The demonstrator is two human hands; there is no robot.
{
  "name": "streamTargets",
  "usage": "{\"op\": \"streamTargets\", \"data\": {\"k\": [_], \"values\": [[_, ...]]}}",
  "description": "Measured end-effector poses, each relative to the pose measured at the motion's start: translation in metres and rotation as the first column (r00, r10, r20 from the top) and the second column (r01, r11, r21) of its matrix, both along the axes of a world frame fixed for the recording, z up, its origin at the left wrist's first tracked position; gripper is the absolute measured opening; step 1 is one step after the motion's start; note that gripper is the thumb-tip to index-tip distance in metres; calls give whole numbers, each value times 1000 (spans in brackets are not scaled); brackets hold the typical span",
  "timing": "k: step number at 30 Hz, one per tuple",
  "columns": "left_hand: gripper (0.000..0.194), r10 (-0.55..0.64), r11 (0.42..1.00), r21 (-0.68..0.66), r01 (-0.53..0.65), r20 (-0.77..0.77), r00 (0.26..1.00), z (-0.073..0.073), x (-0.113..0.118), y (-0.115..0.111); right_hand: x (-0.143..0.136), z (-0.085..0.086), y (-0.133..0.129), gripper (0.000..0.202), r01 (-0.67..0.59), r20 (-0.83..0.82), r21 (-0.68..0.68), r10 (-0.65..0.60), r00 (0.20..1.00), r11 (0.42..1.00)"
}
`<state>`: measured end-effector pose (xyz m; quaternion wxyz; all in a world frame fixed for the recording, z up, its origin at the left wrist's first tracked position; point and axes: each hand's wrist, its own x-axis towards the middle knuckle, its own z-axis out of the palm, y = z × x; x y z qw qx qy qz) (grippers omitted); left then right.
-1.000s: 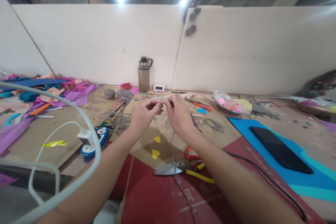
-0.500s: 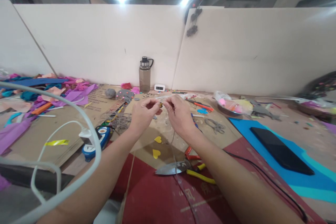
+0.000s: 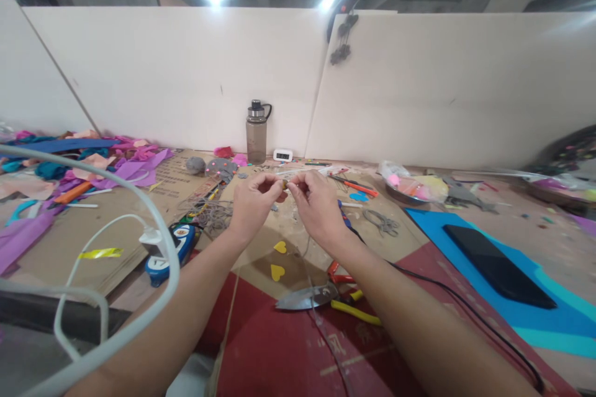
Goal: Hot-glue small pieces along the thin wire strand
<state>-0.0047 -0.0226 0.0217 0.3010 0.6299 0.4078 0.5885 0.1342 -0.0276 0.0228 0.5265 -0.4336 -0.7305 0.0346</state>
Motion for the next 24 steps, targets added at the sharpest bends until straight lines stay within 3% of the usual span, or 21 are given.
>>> {"op": "streamTargets", "data": {"k": [7,15,19,22,24], "values": [[15,31,998,58,-27,-57,998,0,1,-2,0,1,-1,13,34,0,5,-34,999,999],[15,-21,999,36,20,3,1000,-2,1,-1,1,3,-2,8,-2,-75,-55,-2,997,998],[21,-205,976,-69,208,49,978,0,-3,4,5,5,3,10,-74,-184,-200,37,982,977],[29,-376,901,-186,392,119,919,2,-7,11,10,4,9,11,-117,-244,-292,44,969,949],[35,-406,865,-244,439,173,897,2,-10,14,14,2,12,11,-133,-238,-323,56,970,937]]}}
